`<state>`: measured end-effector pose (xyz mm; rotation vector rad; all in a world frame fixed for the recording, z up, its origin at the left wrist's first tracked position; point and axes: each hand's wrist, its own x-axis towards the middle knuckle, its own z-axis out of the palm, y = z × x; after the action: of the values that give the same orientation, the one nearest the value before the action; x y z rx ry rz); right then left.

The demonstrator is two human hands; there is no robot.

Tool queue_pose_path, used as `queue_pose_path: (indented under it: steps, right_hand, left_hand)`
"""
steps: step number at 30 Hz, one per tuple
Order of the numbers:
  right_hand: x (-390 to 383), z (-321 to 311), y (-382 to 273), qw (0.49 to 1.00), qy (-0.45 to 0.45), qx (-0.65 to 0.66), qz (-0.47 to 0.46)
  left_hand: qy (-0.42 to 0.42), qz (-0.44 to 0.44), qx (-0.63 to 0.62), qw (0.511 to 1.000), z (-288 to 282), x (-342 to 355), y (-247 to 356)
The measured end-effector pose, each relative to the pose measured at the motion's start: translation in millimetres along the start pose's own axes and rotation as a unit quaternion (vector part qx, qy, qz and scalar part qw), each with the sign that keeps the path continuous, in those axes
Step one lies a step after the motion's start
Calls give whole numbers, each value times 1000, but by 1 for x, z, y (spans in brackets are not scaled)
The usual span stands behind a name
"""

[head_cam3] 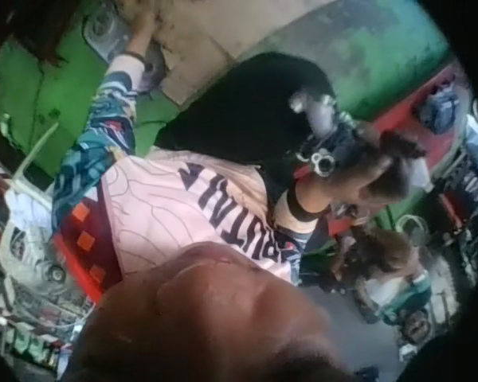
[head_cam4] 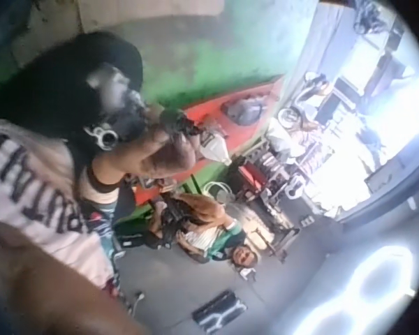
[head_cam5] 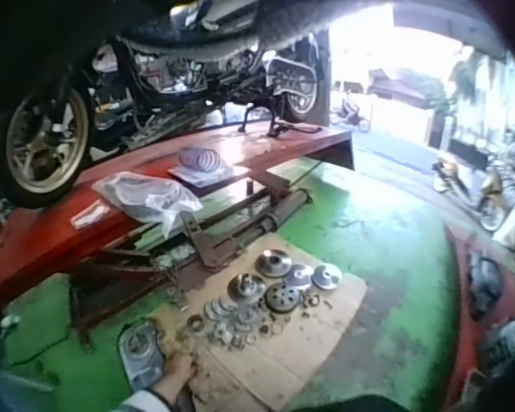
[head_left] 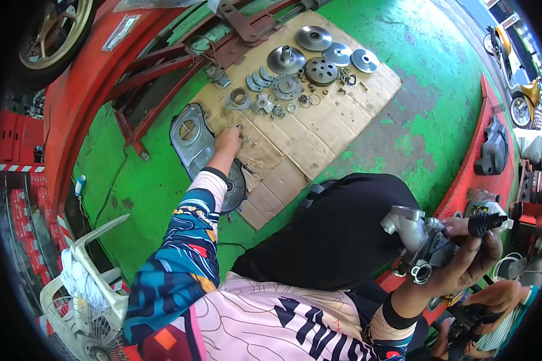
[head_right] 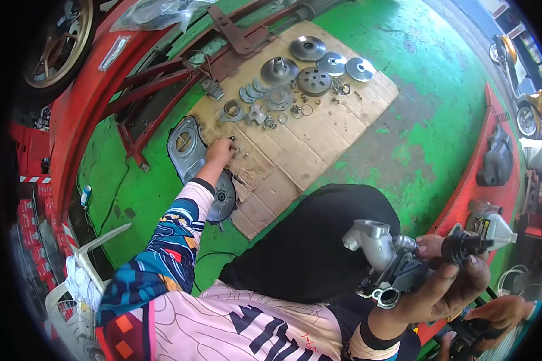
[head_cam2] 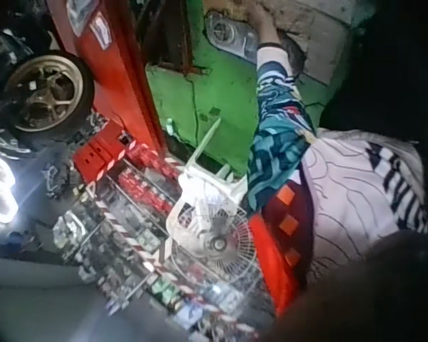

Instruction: Inspecting and cleaning components of a motorcycle carburetor.

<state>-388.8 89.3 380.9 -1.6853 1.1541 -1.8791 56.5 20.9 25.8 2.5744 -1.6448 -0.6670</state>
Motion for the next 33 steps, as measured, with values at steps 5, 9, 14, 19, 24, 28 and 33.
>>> queue_pose_path:
  steps: [5, 9, 14, 19, 24, 28, 33]
  right_hand:
    - [-3, 0, -6, 999, 14, -20, 21]
    - [-4, 7, -6, 1000, 7, -23, 14]
    - [-3, 30, -5, 999, 34, -15, 35]
    - [-6, 55, 0, 997, -8, 58, 45]
    - [-17, 58, 18, 998, 2, 42, 45]
    - [-19, 64, 24, 999, -38, -12, 22]
    - [-19, 78, 22, 999, -3, 44, 19]
  left_hand:
    - [-30, 27, 21, 999, 18, 1, -7]
    - [-34, 15, 23, 999, 29, 10, -16]
    - [2, 42, -9, 999, 5, 13, -4]
    - [-31, 193, -371, 908, -122, -20, 86]
    - [-64, 433, -543, 717, -249, -110, 214]
    - [-94, 533, -550, 636, -278, -149, 255]
    - [-120, 565, -590, 564, -270, -163, 268]
